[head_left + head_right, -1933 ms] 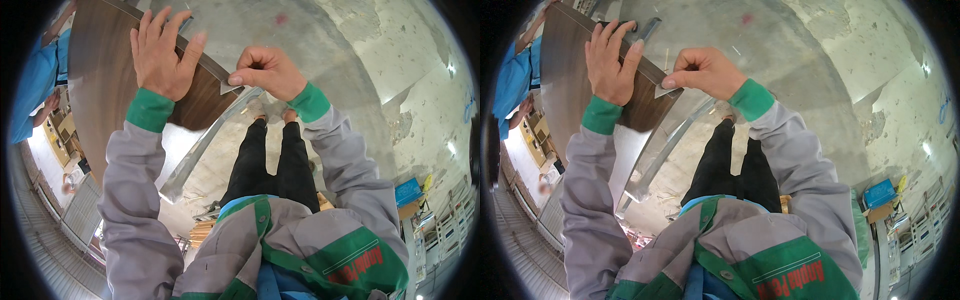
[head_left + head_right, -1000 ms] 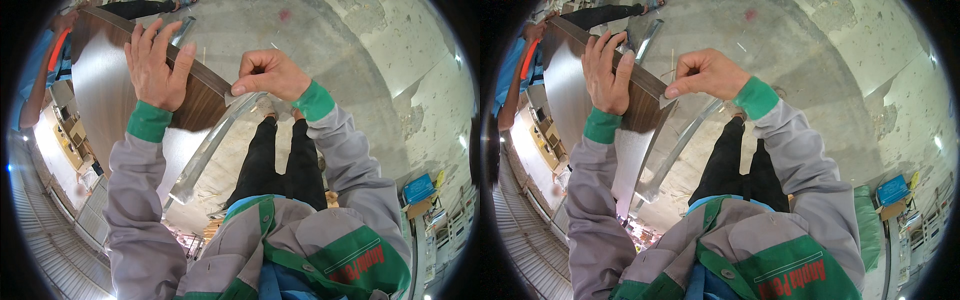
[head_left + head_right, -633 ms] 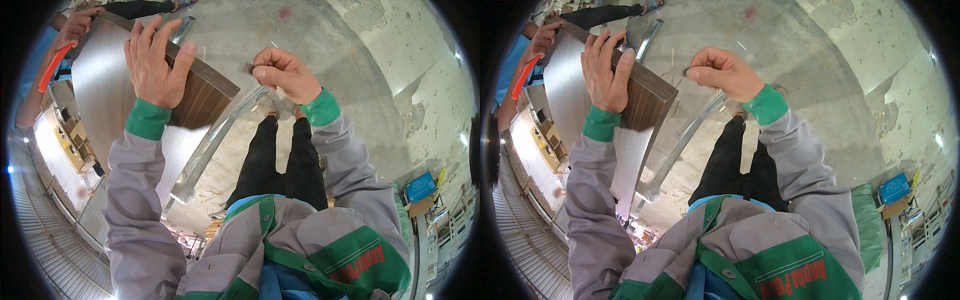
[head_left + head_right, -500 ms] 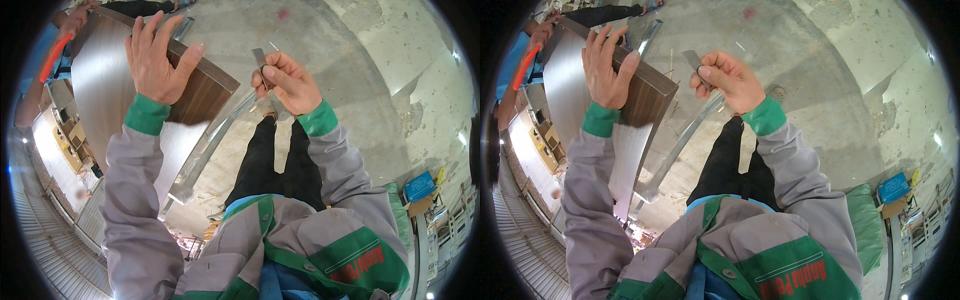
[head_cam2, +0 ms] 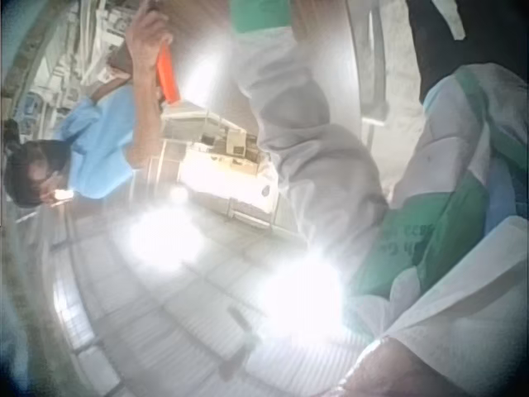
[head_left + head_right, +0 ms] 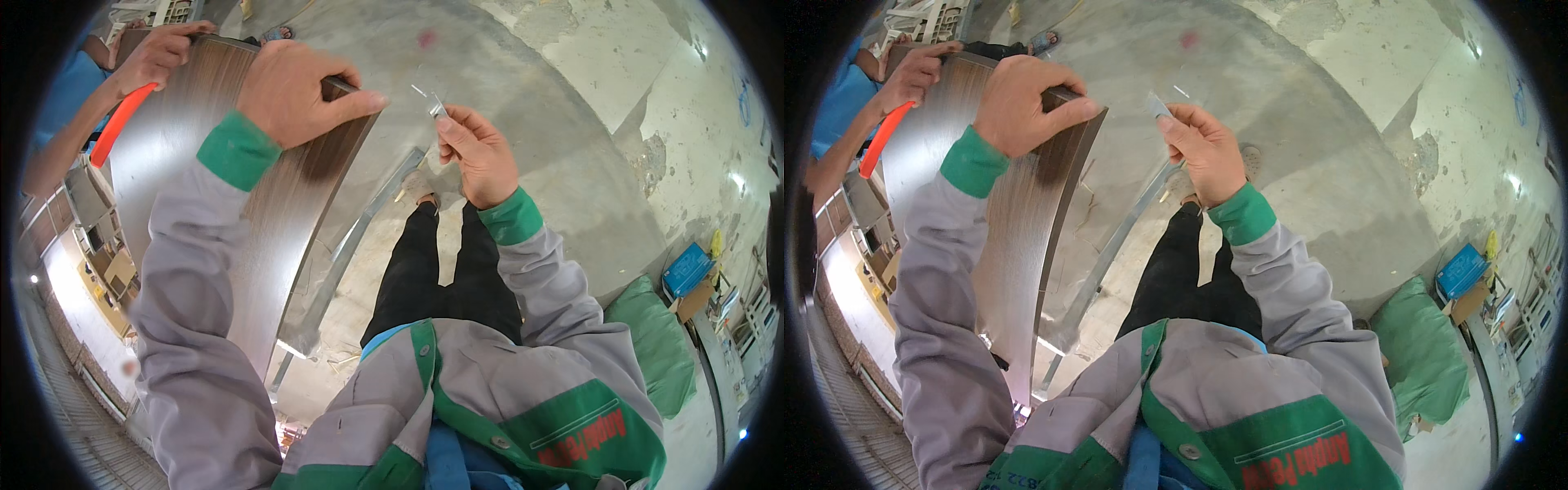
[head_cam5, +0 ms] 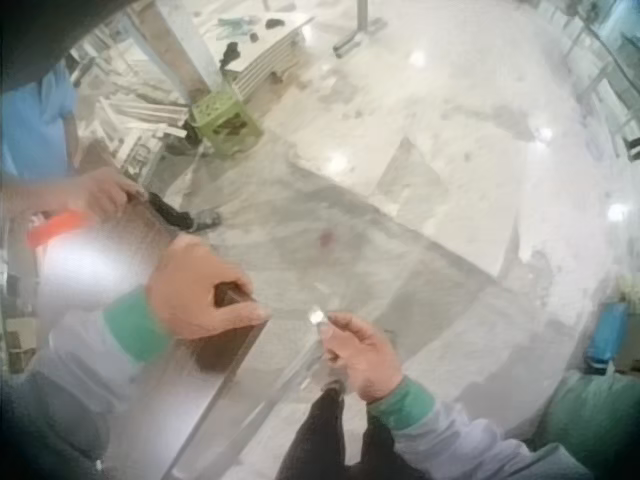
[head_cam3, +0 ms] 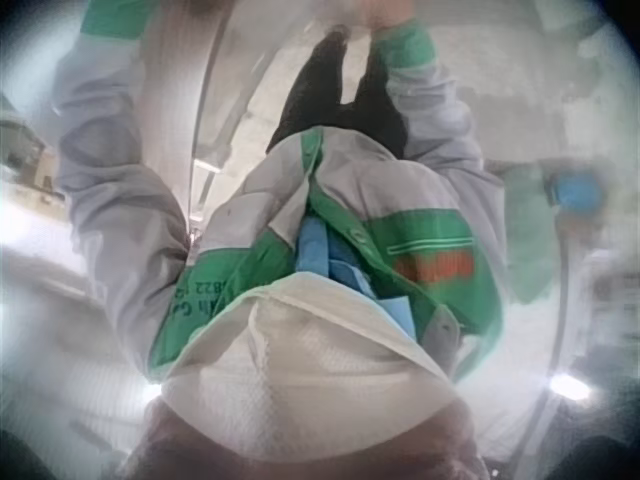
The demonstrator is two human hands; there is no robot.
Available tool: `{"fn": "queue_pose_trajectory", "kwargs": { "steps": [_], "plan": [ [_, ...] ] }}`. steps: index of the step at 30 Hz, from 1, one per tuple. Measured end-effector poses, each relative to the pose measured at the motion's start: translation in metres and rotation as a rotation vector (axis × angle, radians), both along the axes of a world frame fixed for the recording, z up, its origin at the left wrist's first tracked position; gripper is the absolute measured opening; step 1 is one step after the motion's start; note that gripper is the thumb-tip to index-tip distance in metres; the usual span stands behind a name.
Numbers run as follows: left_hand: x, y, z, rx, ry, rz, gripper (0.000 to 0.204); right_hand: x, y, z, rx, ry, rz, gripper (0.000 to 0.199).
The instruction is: The person lifts and positions a large wooden tabletop with assistance, then uses a utility knife to trim and smooth the edges of the board. The person repeatedly scrapes along the edge to remove excess material and refine the finish.
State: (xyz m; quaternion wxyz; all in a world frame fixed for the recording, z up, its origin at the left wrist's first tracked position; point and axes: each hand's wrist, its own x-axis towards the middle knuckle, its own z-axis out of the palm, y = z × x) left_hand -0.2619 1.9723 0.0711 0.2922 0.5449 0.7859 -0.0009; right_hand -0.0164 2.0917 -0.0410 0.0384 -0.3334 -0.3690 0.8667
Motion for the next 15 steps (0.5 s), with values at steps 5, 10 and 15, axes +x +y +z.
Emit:
{"fn": "queue_pose_trajectory", "kwargs": {
  "steps": [5, 10, 15],
  "plan": [
    [0.006, 0.003, -0.022, 0.302, 0.112, 0.200, 0.048, -0.017, -0.026, 0.034, -0.002, 0.071, -0.154, 0.029],
    [0.008, -0.010, -0.041, 0.656, 0.098, 0.286, 0.051, -0.040, -0.035, 0.059, 0.133, -0.059, -0.105, 0.024],
    [0.007, -0.011, -0.040, 0.447, 0.189, 0.199, 0.048, -0.046, -0.028, 0.058, 0.112, -0.170, -0.131, 0.018]
  ]
}}
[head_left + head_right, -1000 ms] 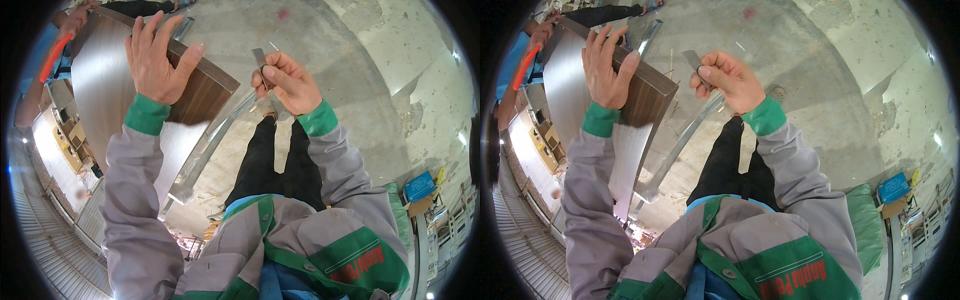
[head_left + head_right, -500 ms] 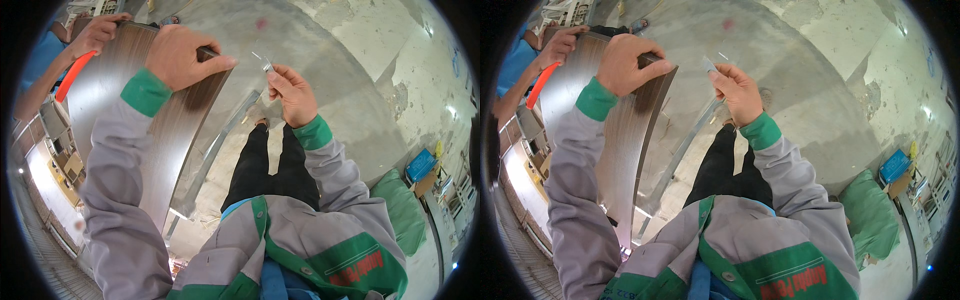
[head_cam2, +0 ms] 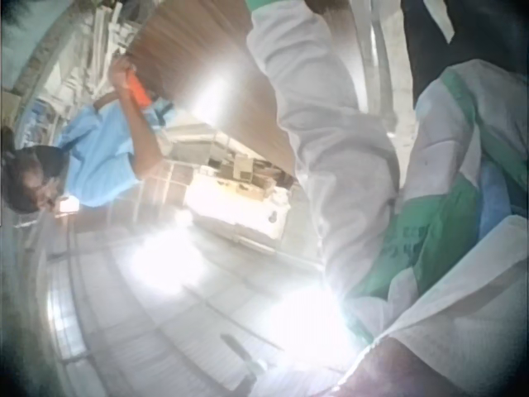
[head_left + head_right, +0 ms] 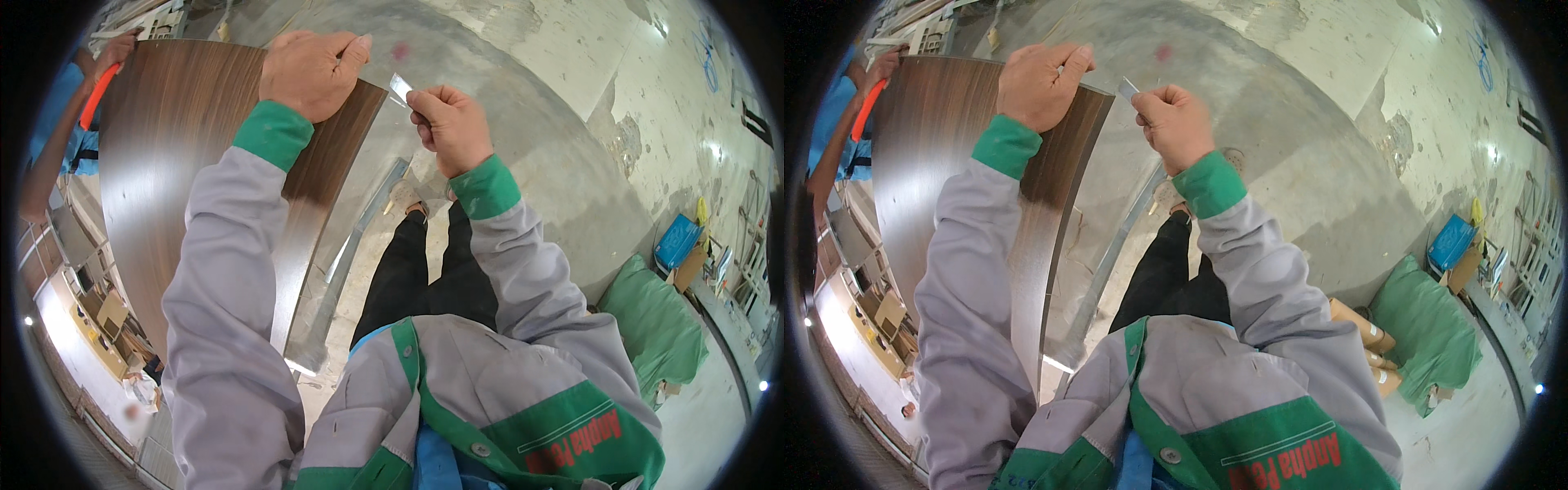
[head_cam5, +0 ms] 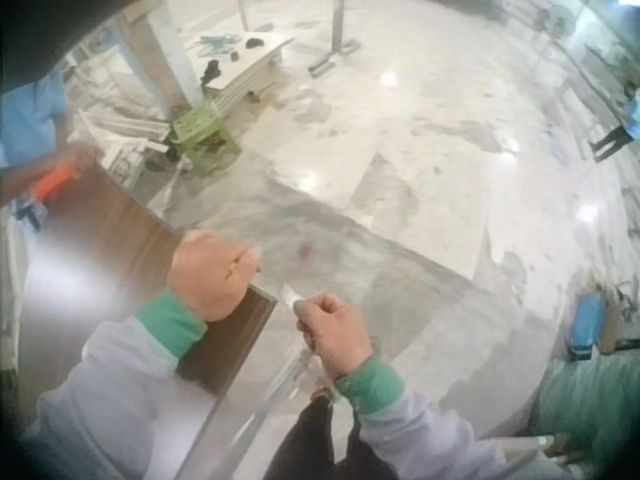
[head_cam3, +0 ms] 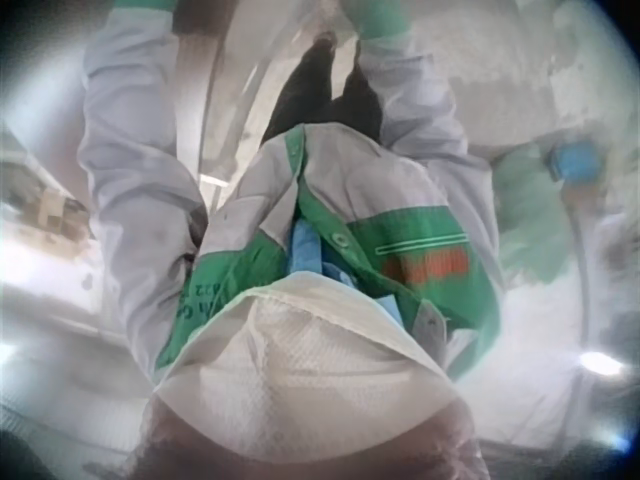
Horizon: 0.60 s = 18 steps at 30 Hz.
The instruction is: The person lifts and positions a large wooden tabletop with assistance, then uses a utility knife to trim and smooth the edges of the board. The person repeatedly scrapes along the edge to remove excess material and refine the finish.
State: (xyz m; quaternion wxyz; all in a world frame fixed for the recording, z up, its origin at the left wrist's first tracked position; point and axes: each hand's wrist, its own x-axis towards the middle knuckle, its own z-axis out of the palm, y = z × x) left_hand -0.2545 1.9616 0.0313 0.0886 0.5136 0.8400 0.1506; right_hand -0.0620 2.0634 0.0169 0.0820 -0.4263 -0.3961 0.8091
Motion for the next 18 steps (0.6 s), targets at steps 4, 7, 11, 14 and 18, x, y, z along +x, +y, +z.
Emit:
{"fn": "queue_pose_trajectory", "kwargs": {
  "steps": [4, 7, 11, 14, 18],
  "plan": [
    [0.002, 0.003, -0.003, 0.104, 0.026, 0.076, 0.040, 0.001, 0.007, -0.007, -0.011, -0.012, 0.053, 0.018],
    [0.000, 0.004, -0.006, 0.207, -0.030, 0.107, 0.037, 0.000, 0.012, -0.008, 0.056, -0.086, 0.072, 0.018],
    [-0.002, 0.003, -0.006, 0.199, -0.106, 0.161, 0.036, 0.003, 0.015, -0.001, 0.152, 0.064, -0.025, 0.020],
    [-0.004, 0.004, -0.006, 0.265, -0.070, 0.198, 0.036, 0.007, 0.020, 0.007, 0.243, 0.023, 0.106, 0.023],
    [-0.007, 0.004, -0.006, 0.411, -0.073, 0.310, 0.037, 0.000, 0.033, 0.013, 0.700, 0.102, 0.390, 0.023]
  ]
}}
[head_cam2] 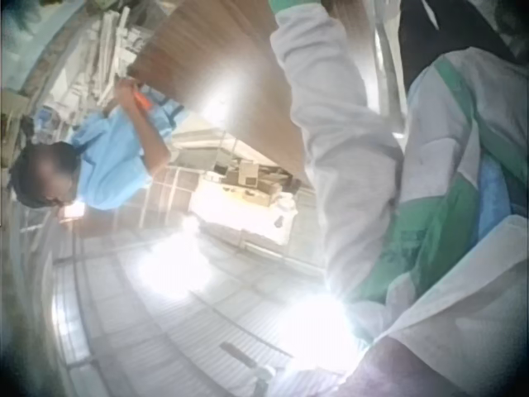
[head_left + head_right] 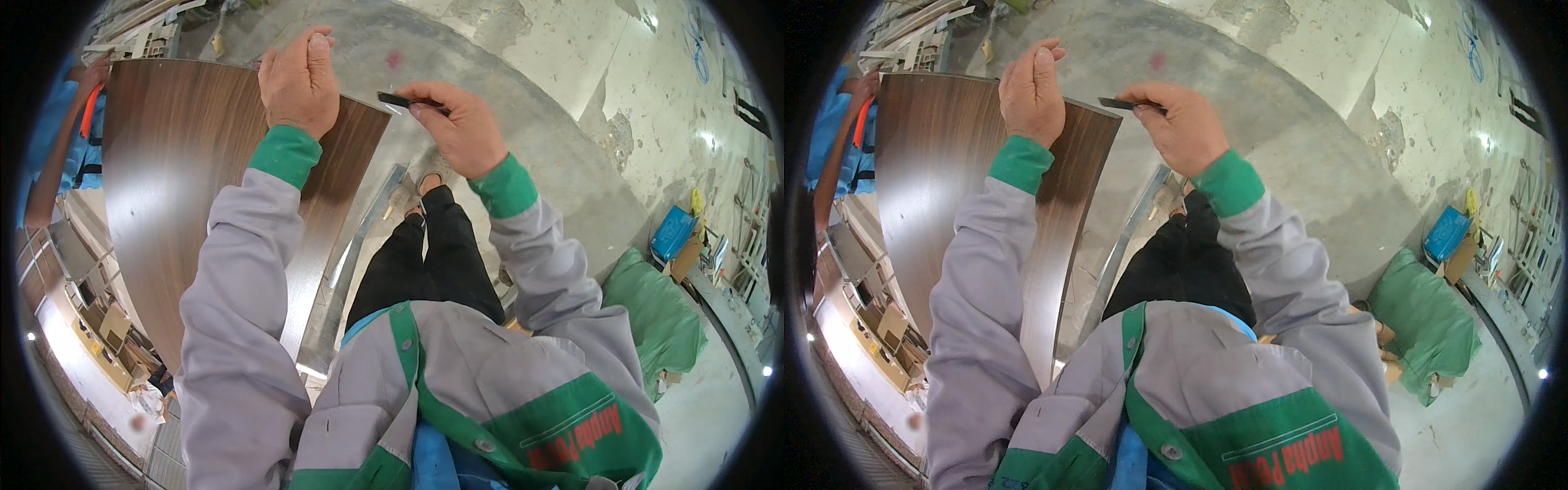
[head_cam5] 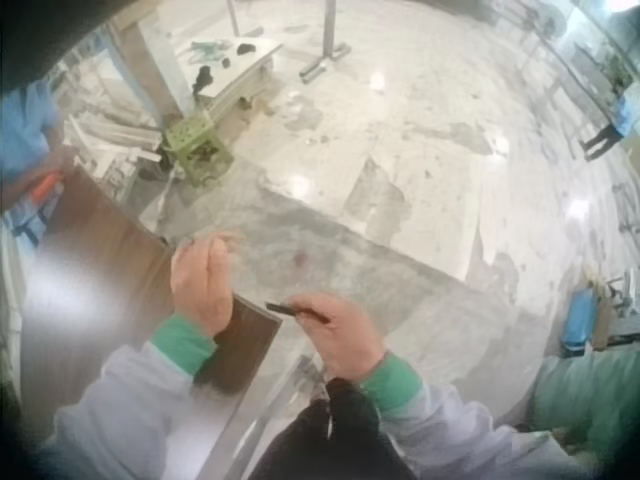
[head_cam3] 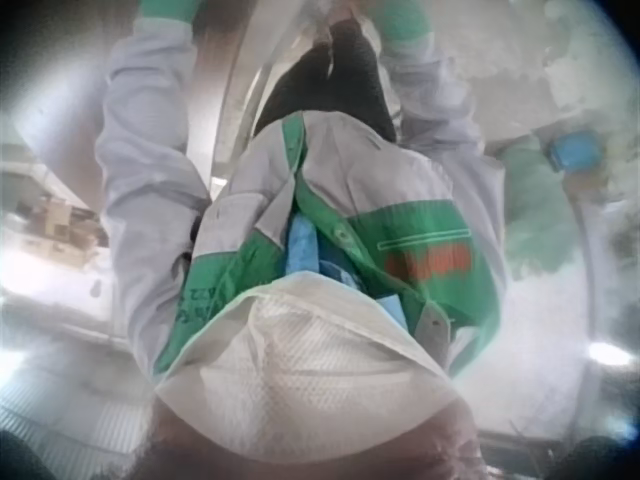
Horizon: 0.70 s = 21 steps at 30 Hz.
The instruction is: The person lifts and positions a large wooden tabletop with assistance, then uses a utility knife to trim and smooth the edges of the board. The person repeatedly scrapes along the edge to remove excess material and refine the finish.
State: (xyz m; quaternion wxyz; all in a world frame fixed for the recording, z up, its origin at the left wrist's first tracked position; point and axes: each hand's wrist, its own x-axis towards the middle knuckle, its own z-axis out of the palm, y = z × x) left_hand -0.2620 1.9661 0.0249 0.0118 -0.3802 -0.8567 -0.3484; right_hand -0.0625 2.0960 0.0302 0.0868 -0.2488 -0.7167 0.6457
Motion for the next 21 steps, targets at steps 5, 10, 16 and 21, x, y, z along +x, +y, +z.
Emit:
{"fn": "queue_pose_trajectory", "kwargs": {
  "steps": [5, 10, 16, 21],
  "plan": [
    [0.000, -0.002, -0.002, -0.022, -0.035, 0.016, 0.034, -0.029, 0.023, -0.001, 0.194, 0.187, 0.288, 0.024],
    [0.001, 0.001, -0.001, -0.049, 0.025, 0.056, 0.032, -0.047, 0.055, 0.003, 0.492, 0.368, 0.593, 0.022],
    [0.005, 0.005, 0.004, -0.151, 0.084, 0.109, 0.030, -0.063, 0.084, 0.005, 0.348, 0.365, 0.806, 0.019],
    [0.008, 0.004, 0.004, -0.210, 0.125, 0.175, 0.031, -0.077, 0.084, -0.008, 0.388, 0.477, 0.905, 0.023]
  ]
}}
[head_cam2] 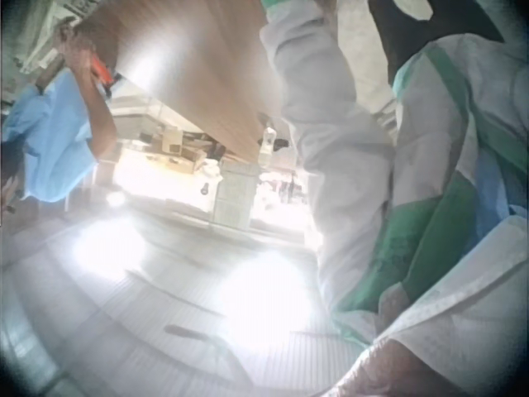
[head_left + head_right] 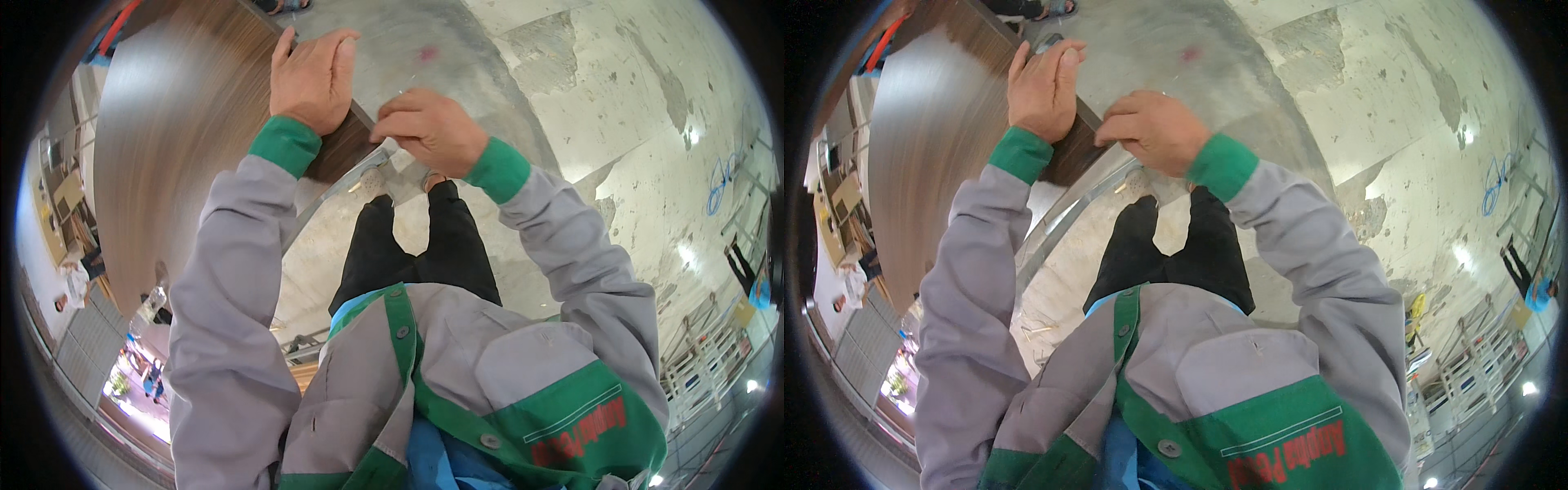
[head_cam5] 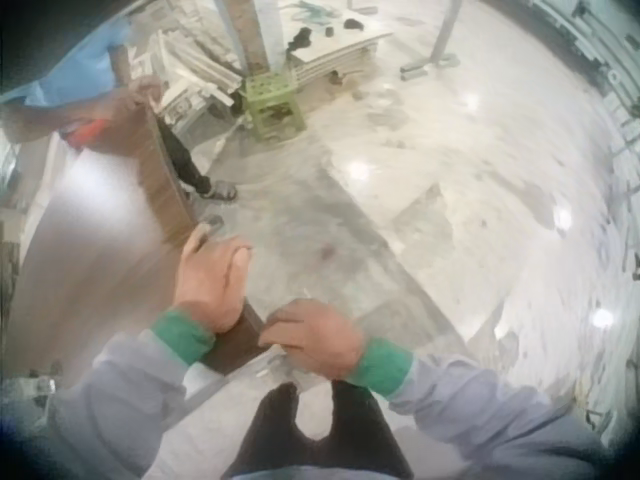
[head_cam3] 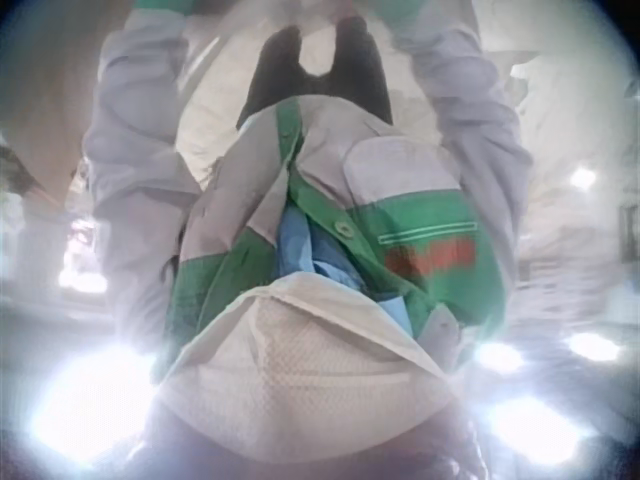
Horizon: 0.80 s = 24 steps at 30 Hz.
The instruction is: The person lifts and positions a large wooden tabletop with assistance, then uses a utility knife to trim and smooth the edges of the board. The person repeatedly scrapes along the edge to remove excess material and refine the finish.
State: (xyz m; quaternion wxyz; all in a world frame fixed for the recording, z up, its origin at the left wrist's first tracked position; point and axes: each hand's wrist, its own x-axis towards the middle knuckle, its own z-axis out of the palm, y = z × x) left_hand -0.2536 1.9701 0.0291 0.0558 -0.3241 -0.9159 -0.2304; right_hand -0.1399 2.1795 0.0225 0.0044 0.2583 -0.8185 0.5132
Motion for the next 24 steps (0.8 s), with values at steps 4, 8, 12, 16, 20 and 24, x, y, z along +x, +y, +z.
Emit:
{"fn": "queue_pose_trajectory", "kwargs": {
  "steps": [4, 8, 12, 16, 20, 24],
  "plan": [
    [0.004, 0.001, 0.001, -0.032, -0.026, 0.025, 0.031, 0.001, 0.007, -0.004, -0.046, -0.078, 0.002, 0.023],
    [0.002, 0.005, 0.001, -0.015, -0.020, 0.019, 0.031, -0.002, 0.007, -0.008, -0.087, -0.107, -0.007, 0.023],
    [-0.001, 0.005, 0.002, -0.078, -0.031, 0.007, 0.031, 0.017, 0.006, -0.009, -0.033, -0.127, 0.043, 0.023],
    [-0.002, 0.006, 0.008, -0.122, -0.068, -0.110, 0.031, 0.062, 0.008, -0.013, -0.371, -0.667, -0.265, 0.010],
    [-0.004, 0.008, 0.023, -0.177, -0.151, -0.458, 0.032, 0.090, -0.004, -0.019, -0.792, -1.015, -0.651, 0.022],
    [-0.017, 0.011, 0.038, -0.383, -0.322, -0.736, 0.033, 0.100, -0.032, -0.005, -0.936, -1.233, -0.878, 0.026]
  ]
}}
